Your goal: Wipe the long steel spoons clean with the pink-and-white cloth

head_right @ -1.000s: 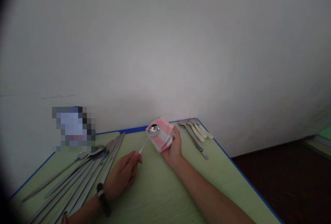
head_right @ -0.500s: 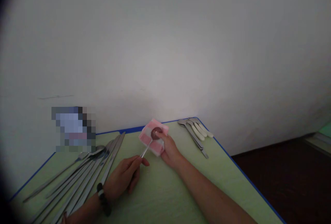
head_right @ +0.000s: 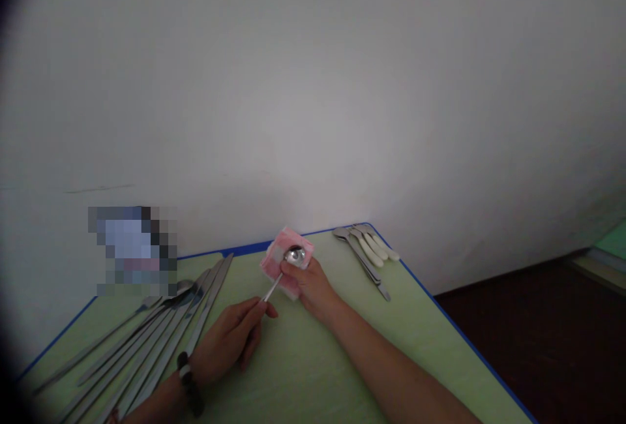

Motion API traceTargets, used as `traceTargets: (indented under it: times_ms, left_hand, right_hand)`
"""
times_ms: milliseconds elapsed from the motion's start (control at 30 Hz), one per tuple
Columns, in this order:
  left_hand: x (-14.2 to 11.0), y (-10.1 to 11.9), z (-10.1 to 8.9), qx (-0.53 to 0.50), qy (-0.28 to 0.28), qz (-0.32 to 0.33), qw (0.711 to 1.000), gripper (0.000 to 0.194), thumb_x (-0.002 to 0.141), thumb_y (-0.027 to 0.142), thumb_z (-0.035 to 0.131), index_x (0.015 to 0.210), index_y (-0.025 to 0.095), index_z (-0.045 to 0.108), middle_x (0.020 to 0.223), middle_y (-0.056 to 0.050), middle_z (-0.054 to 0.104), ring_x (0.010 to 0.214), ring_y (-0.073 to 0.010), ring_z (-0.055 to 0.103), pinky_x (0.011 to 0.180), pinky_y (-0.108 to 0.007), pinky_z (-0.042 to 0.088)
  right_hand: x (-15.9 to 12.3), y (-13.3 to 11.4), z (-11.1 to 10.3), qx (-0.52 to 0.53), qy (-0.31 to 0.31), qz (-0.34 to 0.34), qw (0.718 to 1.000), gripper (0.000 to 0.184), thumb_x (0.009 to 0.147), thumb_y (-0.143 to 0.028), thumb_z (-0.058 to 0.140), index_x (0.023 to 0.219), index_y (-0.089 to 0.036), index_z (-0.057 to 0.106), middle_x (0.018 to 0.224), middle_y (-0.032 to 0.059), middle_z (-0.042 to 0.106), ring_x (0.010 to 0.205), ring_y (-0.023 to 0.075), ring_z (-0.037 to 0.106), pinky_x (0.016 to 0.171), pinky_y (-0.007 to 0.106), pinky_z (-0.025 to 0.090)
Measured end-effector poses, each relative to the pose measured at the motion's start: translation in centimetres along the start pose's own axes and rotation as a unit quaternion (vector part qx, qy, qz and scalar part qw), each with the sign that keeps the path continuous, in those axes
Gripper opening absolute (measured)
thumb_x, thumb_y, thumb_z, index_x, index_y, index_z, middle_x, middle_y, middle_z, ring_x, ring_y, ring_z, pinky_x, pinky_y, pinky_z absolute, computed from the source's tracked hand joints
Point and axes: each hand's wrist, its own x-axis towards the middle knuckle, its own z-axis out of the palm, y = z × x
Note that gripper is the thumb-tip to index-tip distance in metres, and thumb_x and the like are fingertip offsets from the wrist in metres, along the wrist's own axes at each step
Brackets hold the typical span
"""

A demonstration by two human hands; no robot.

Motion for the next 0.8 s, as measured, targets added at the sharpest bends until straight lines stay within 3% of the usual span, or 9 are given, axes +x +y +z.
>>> traceTargets:
  times_ms: [167,300,367,500,600,800]
  left_hand:
    - [0.0,0.4,0.0,0.047,-0.003,-0.006,0.999,0.041,0.088,0.047,0.029,0.084,0.015,0.055,0.034,0.01,0.037,0.029,-0.0085,0.033,0.035,-0.018,0.026]
    - [-0.1,0.1,0.1,0.047,0.001,-0.009,0.999,0.042,0.088,0.049,0.029,0.083,0.016,0.055,0.034,0.01,0.036,0.029,-0.0089,0.033,0.034,-0.018,0.024]
    - [-0.2,0.1,0.1,0.033,-0.009,-0.011,0.999,0.043,0.087,0.05,0.03,0.083,0.016,0.055,0.034,0.01,0.036,0.029,-0.0087,0.032,0.034,-0.018,0.023]
    - [-0.5,0.5,-0.1,-0.011,-0.044,-0.015,0.999,0.044,0.084,0.052,0.035,0.08,0.015,0.056,0.037,0.01,0.034,0.031,-0.0075,0.03,0.034,-0.018,0.022]
    - [-0.6,0.7,-0.3,-0.034,-0.056,-0.018,0.998,0.043,0.085,0.052,0.035,0.08,0.014,0.057,0.037,0.01,0.033,0.031,-0.0071,0.029,0.035,-0.017,0.021]
    - [-0.5,0.2,-0.3,-0.036,-0.043,-0.02,0.998,0.044,0.084,0.054,0.036,0.082,0.015,0.056,0.039,0.01,0.031,0.032,-0.0072,0.028,0.035,-0.018,0.02]
  right_hand:
    - [0.3,0.5,-0.1,-0.036,0.057,-0.047,0.997,0.029,0.055,-0.014,0.074,0.082,-0.017,0.064,0.075,-0.0015,0.067,0.069,0.0121,0.059,0.069,0.025,0.045]
    - [0.4,0.4,-0.2,0.005,0.057,-0.043,0.997,0.03,0.054,-0.014,0.075,0.081,-0.017,0.064,0.075,-0.0017,0.066,0.069,0.011,0.059,0.069,0.023,0.045]
    - [0.2,0.0,-0.3,0.019,0.024,-0.016,0.999,0.031,0.055,-0.014,0.076,0.083,-0.016,0.064,0.077,-0.0005,0.067,0.07,0.0112,0.06,0.071,0.023,0.045]
    - [-0.2,-1.3,-0.5,0.024,-0.116,0.066,0.991,0.027,0.059,-0.014,0.074,0.085,-0.014,0.065,0.084,0.0035,0.068,0.079,0.0132,0.062,0.08,0.025,0.045]
    - [-0.5,-1.8,-0.3,0.015,-0.188,0.066,0.98,0.02,0.065,-0.015,0.07,0.085,-0.013,0.065,0.087,0.0047,0.067,0.083,0.0127,0.061,0.083,0.024,0.044]
    - [-0.5,-1.1,-0.1,0.018,-0.162,0.021,0.986,0.021,0.067,-0.015,0.069,0.087,-0.016,0.065,0.088,0.0053,0.067,0.086,0.0144,0.062,0.083,0.026,0.045]
